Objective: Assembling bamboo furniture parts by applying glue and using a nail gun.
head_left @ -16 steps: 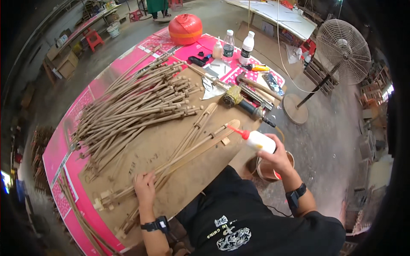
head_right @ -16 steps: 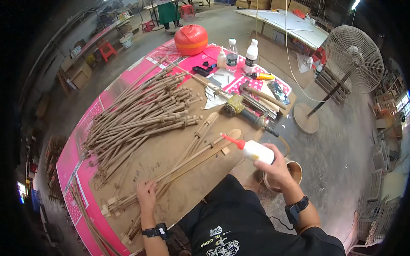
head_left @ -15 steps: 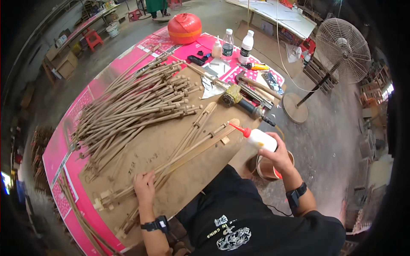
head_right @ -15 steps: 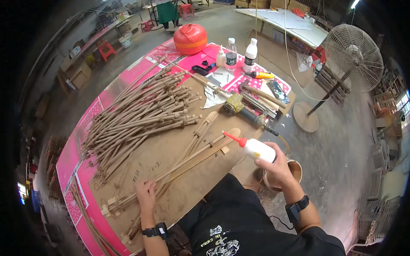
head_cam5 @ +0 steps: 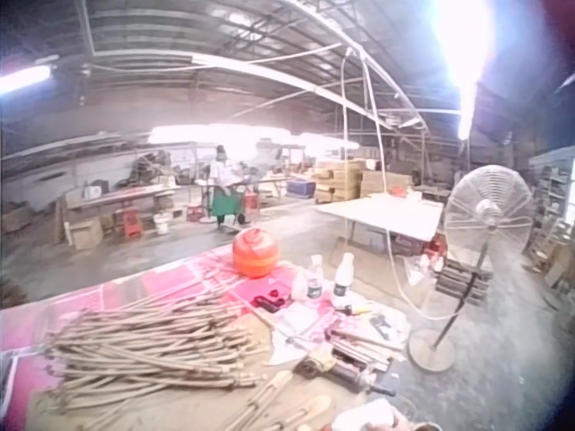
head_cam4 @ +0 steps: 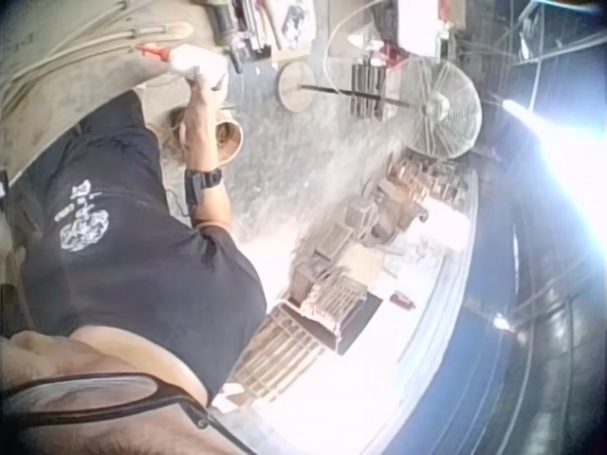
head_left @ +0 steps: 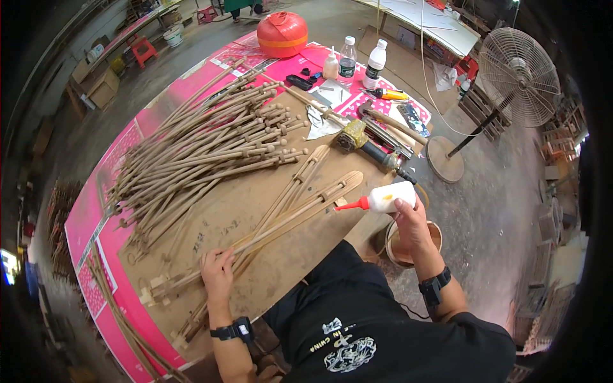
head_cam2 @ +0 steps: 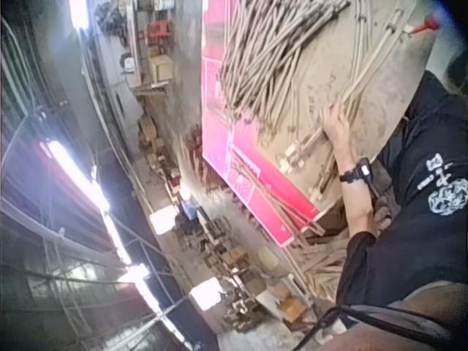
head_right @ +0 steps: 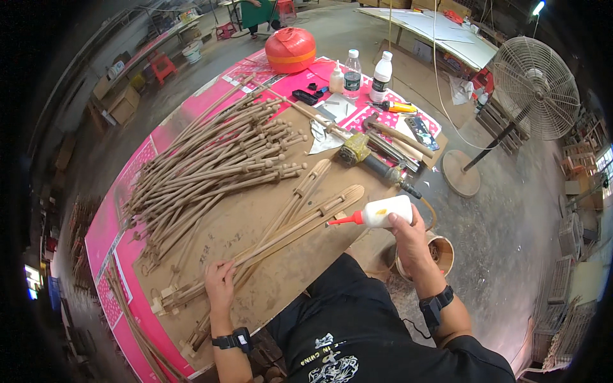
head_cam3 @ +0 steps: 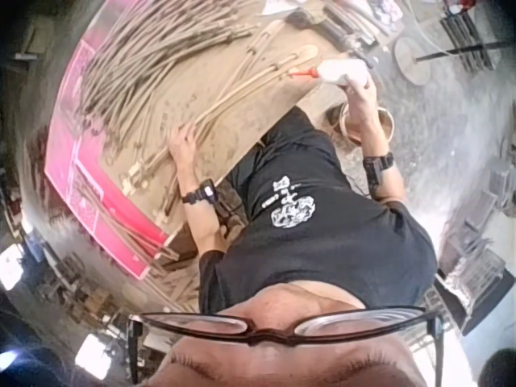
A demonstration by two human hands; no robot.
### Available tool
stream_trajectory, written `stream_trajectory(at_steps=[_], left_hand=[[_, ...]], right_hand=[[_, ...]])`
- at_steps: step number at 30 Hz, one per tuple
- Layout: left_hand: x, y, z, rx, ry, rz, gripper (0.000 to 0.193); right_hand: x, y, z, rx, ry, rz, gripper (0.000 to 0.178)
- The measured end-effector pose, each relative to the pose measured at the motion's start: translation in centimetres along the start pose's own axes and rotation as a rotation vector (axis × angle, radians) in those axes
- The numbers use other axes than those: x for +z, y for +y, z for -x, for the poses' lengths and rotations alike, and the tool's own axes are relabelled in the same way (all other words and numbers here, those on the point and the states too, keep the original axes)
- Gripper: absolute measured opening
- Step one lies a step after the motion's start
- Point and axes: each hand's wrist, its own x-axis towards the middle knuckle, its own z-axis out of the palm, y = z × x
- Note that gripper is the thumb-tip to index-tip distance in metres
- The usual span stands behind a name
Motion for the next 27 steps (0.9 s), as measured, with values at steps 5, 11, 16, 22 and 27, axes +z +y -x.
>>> stream_trajectory(at_steps=[5, 11, 16, 22, 27], left_hand=[[0.0, -0.4, 0.2, -0.01, 0.008, -0.024, 0.018], [-0.1, -0.1, -0.1, -0.014, 0.016, -0.015, 0.019], [-0.2, -0.6, 0.4, -0.009, 0.019, 0.006, 0.022], [-0.3, -0.1, 0.0, 0.006, 0.025, 0.064, 0.025], [-0.3, -0.2, -0.1, 0.024, 0.021, 0.067, 0.025]], right_hand=[[2.1, 0.1, 0.1, 0.035, 0.012, -0.135, 0.052], [1.4, 2.2, -0.7, 0.07, -0.016, -0.16, 0.049], [1.8, 2.3, -0.9, 0.009, 0.025, -0.026, 0.061], [2.0, 2.6, -1.0, -0.116, 0.07, 0.092, 0.056], [2.1, 2.2, -1.0, -0.131, 0.076, 0.144, 0.057]])
